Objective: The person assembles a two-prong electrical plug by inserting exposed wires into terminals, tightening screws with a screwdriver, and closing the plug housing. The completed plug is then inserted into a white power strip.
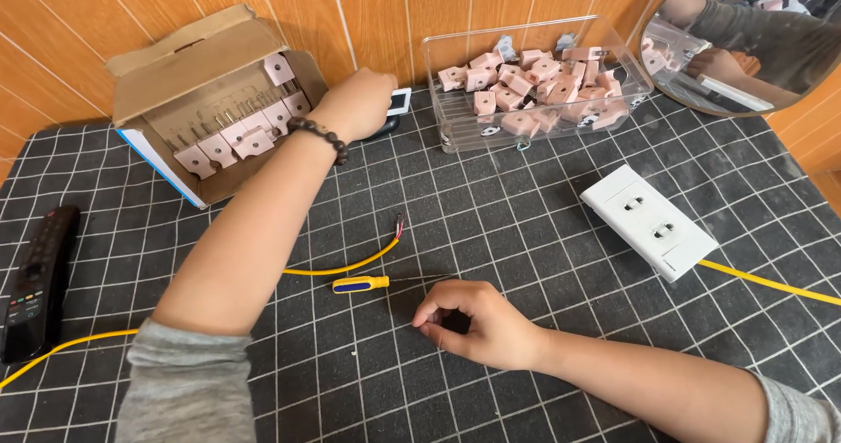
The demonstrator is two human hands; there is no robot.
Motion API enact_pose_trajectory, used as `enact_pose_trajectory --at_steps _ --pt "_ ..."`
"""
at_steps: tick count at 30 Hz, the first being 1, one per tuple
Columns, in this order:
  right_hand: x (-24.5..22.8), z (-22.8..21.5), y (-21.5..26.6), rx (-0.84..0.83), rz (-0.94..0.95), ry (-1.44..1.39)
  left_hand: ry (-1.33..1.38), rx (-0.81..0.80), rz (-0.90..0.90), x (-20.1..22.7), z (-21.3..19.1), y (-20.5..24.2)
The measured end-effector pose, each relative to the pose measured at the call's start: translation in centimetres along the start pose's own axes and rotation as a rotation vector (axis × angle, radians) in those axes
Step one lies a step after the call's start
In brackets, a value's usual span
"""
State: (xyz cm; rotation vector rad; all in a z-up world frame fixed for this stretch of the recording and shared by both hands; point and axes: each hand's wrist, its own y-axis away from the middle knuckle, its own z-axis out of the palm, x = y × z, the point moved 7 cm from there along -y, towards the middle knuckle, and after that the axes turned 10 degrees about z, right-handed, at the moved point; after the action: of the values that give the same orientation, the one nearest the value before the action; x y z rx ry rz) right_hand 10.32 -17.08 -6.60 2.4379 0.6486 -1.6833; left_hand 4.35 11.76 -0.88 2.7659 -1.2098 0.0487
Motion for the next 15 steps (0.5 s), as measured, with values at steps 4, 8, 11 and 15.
enact_pose_trajectory --at_steps 4,8,11,15 --pt "0.0 0.0 0.0 0.000 -0.007 0.002 -0.147 -0.002 -0.018 -1.7 1.7 -1.9" --pt "0.0 0.0 0.0 -0.010 -0.004 -0.008 -0.133 -0.067 -0.075 -1.8 1.7 -2.2" --pt "0.0 0.1 0.0 -0.011 -0.001 -0.004 -0.098 -0.127 -0.115 -1.8 1.3 -2.2" --pt "0.1 0.1 0.0 -0.011 0.002 -0.004 -0.031 -0.205 -0.180 -3.0 2.5 -3.7"
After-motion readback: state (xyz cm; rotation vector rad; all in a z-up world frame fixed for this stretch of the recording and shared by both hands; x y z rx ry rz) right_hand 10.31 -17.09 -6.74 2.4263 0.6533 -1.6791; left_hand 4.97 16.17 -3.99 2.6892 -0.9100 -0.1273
